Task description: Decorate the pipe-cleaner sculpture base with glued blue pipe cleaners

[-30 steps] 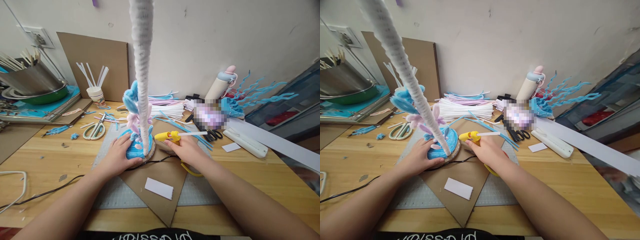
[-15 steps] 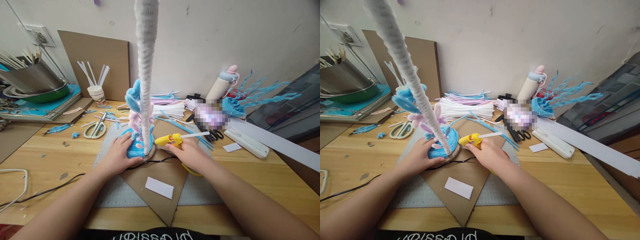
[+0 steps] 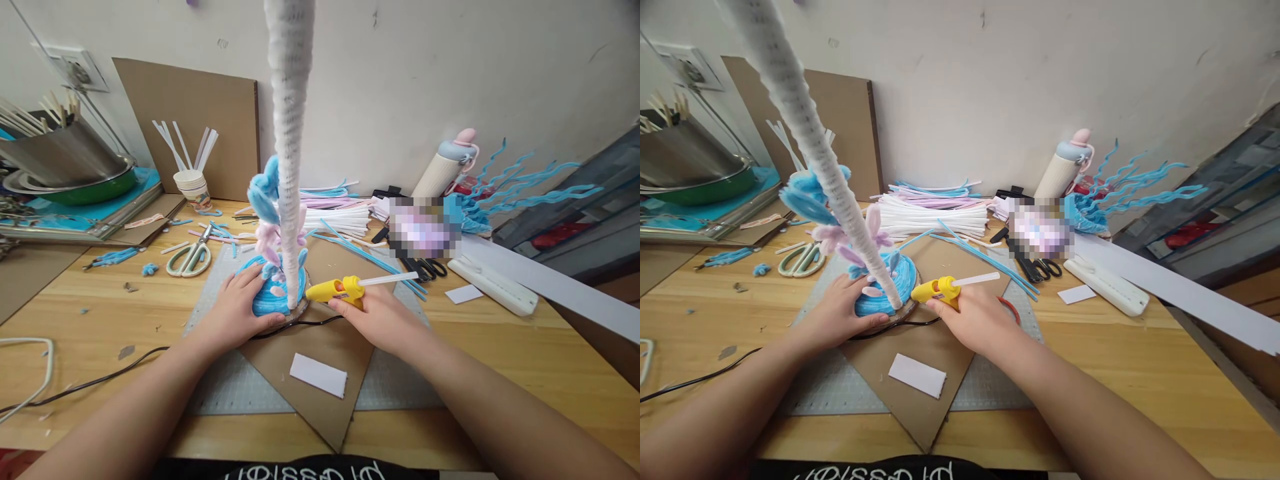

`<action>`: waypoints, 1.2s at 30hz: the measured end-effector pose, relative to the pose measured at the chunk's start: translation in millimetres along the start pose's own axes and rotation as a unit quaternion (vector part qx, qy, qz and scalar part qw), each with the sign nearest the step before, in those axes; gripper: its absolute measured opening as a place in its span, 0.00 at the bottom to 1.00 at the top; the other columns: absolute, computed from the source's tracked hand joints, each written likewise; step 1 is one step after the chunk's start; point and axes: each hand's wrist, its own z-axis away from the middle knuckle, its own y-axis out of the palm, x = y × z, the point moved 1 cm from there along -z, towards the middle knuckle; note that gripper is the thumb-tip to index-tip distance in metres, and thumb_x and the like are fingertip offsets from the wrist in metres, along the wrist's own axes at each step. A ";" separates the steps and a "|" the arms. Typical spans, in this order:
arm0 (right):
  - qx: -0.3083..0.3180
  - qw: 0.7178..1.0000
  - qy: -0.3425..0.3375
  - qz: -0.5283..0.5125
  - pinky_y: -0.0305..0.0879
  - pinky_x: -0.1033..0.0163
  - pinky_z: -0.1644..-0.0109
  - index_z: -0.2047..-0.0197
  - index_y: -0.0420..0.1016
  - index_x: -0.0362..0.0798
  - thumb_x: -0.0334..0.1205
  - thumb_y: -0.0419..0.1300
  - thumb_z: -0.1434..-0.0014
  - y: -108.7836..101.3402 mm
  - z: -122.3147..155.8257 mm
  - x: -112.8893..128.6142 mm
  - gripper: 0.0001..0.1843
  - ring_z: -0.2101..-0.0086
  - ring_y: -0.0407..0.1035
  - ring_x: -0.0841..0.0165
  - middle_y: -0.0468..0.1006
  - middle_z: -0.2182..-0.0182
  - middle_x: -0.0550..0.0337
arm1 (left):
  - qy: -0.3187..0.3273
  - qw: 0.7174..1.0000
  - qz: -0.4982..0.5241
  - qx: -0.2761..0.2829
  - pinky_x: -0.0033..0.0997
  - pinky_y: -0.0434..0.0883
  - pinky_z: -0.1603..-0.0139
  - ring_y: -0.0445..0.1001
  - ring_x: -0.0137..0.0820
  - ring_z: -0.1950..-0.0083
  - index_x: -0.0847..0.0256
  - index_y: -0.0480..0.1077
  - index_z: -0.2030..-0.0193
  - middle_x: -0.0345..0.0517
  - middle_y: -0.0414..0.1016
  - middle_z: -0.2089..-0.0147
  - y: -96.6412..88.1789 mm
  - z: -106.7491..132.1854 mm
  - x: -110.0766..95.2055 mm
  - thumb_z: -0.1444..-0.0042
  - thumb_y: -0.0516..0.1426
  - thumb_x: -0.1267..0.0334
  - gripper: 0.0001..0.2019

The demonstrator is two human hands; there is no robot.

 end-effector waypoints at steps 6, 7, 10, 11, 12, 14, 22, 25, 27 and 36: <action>-0.004 1.000 0.000 0.002 0.66 0.53 0.55 0.53 0.78 0.53 0.53 0.53 0.39 -3.8 1.0 0.5 0.19 0.56 0.73 0.55 0.81 0.59 0.53 | 0.009 1.000 0.006 -0.006 0.57 0.55 0.36 0.58 0.55 0.35 0.61 0.65 0.40 0.58 0.64 0.38 3.8 0.3 4.3 0.50 0.57 0.37 0.37; -0.014 1.000 0.000 0.002 0.65 0.53 0.54 0.52 0.77 0.53 0.53 0.53 0.39 -4.0 0.7 -0.4 0.19 0.55 0.73 0.55 0.80 0.58 0.53 | 0.012 1.000 0.007 -0.006 0.57 0.55 0.35 0.58 0.55 0.35 0.61 0.65 0.40 0.58 0.64 0.37 3.1 0.5 4.4 0.50 0.57 0.38 0.37; -0.043 0.999 -0.006 0.005 0.66 0.54 0.54 0.51 0.76 0.53 0.52 0.54 0.39 -3.0 -0.4 -3.2 0.19 0.54 0.73 0.55 0.80 0.56 0.54 | 0.022 1.000 0.011 0.007 0.57 0.54 0.35 0.57 0.55 0.34 0.61 0.65 0.39 0.57 0.63 0.36 -0.4 1.4 3.8 0.49 0.57 0.38 0.37; -0.046 0.999 -0.011 0.005 0.66 0.54 0.54 0.52 0.76 0.53 0.52 0.54 0.39 -2.2 -0.8 -3.8 0.19 0.55 0.73 0.55 0.80 0.56 0.54 | 0.025 1.000 0.012 0.013 0.56 0.55 0.35 0.57 0.55 0.34 0.61 0.64 0.39 0.57 0.63 0.36 -1.5 1.7 3.4 0.49 0.57 0.38 0.37; -0.045 0.999 -0.014 0.006 0.66 0.54 0.55 0.53 0.77 0.53 0.53 0.54 0.39 -1.4 -1.1 -4.5 0.18 0.55 0.73 0.55 0.80 0.57 0.55 | 0.026 0.999 0.013 0.016 0.56 0.55 0.35 0.57 0.55 0.34 0.61 0.63 0.38 0.57 0.63 0.36 -2.1 1.9 2.9 0.49 0.57 0.38 0.38; -0.043 0.999 -0.015 0.005 0.66 0.54 0.55 0.53 0.77 0.54 0.53 0.54 0.39 -0.4 -1.7 -5.4 0.19 0.56 0.73 0.55 0.81 0.58 0.55 | 0.013 1.000 0.009 0.012 0.55 0.56 0.36 0.57 0.55 0.34 0.62 0.63 0.37 0.58 0.63 0.37 -1.8 2.0 1.2 0.49 0.57 0.39 0.38; -0.068 0.998 -0.007 -0.008 0.67 0.53 0.55 0.52 0.77 0.54 0.54 0.55 0.39 1.1 -8.2 -8.6 0.19 0.56 0.74 0.54 0.81 0.58 0.54 | -0.046 0.997 -0.034 -0.049 0.53 0.57 0.36 0.58 0.54 0.34 0.64 0.62 0.36 0.60 0.61 0.36 11.0 -1.4 -12.4 0.48 0.56 0.41 0.38; -0.075 0.997 -0.029 -0.016 0.67 0.54 0.58 0.53 0.77 0.54 0.53 0.55 0.38 3.8 -10.6 -10.4 0.18 0.58 0.74 0.55 0.81 0.59 0.54 | -0.041 0.997 -0.037 -0.055 0.53 0.57 0.36 0.58 0.54 0.34 0.64 0.60 0.35 0.60 0.61 0.36 13.3 -2.1 -11.4 0.47 0.56 0.41 0.39; -0.076 0.996 -0.045 -0.020 0.67 0.56 0.59 0.53 0.78 0.55 0.53 0.54 0.38 4.9 -11.5 -11.3 0.18 0.59 0.74 0.56 0.81 0.60 0.53 | -0.039 0.997 -0.038 -0.053 0.52 0.57 0.36 0.59 0.53 0.35 0.64 0.60 0.35 0.59 0.62 0.36 13.9 -1.8 -9.7 0.47 0.55 0.41 0.39; -0.026 0.999 -0.025 -0.004 0.67 0.53 0.57 0.55 0.78 0.52 0.51 0.53 0.38 1.1 -6.9 -7.0 0.18 0.58 0.74 0.55 0.81 0.60 0.52 | -0.029 0.995 -0.072 -0.057 0.53 0.57 0.38 0.61 0.53 0.36 0.60 0.61 0.35 0.57 0.63 0.37 11.6 0.2 -9.6 0.47 0.54 0.37 0.38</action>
